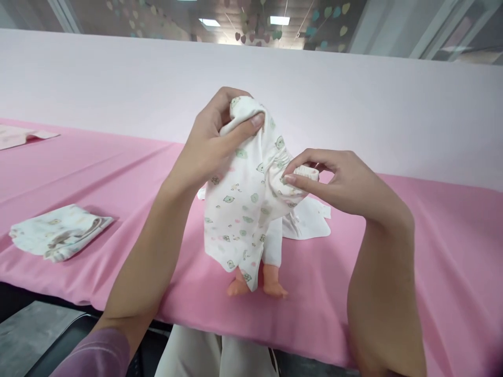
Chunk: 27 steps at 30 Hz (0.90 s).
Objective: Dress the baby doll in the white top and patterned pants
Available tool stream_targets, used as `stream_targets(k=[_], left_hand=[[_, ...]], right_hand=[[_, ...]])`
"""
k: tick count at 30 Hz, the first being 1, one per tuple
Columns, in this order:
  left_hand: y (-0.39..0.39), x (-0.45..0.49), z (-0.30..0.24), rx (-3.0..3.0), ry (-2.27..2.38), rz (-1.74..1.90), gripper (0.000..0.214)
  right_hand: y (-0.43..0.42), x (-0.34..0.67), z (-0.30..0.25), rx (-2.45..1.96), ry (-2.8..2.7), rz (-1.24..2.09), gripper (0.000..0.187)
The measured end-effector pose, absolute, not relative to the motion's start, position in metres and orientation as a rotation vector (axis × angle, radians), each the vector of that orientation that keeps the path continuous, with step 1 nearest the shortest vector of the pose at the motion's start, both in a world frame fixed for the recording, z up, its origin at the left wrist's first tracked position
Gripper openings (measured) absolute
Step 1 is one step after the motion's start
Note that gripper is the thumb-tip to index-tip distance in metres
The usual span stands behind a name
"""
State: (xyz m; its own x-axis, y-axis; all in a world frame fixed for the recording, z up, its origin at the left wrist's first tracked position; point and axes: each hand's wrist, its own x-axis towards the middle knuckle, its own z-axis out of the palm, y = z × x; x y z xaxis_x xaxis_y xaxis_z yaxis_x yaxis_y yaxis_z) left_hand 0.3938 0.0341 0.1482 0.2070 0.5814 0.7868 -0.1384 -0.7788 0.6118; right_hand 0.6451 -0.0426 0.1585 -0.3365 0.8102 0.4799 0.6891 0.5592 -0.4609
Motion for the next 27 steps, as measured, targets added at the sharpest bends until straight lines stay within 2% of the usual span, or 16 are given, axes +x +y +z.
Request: stream_targets(k=[6, 12, 16, 21, 27], left_hand=[[0.043, 0.395, 0.148, 1.904, 0.394, 1.743, 0.023], [0.055, 0.397, 0.148, 1.73, 0.104, 1.789, 0.024], [0.061, 0.394, 0.146, 1.699, 0.006, 1.662, 0.03], [0.055, 0.392, 0.149, 1.738, -0.03, 1.526, 0.044], [0.052, 0.392, 0.15, 1.715, -0.043, 1.515, 0.046]], right_hand=[[-0.042, 0.648, 0.157, -1.231, -2.021, 0.042, 0.029], [-0.039, 0.648, 0.157, -1.111, -1.974, 0.07, 0.034], [-0.032, 0.651, 0.155, -1.017, -1.911, 0.097, 0.026], [-0.034, 0.644, 0.157, -0.859, -1.799, -0.025, 0.011], [-0.046, 0.622, 0.158, -0.562, -1.628, 0.353, 0.017]])
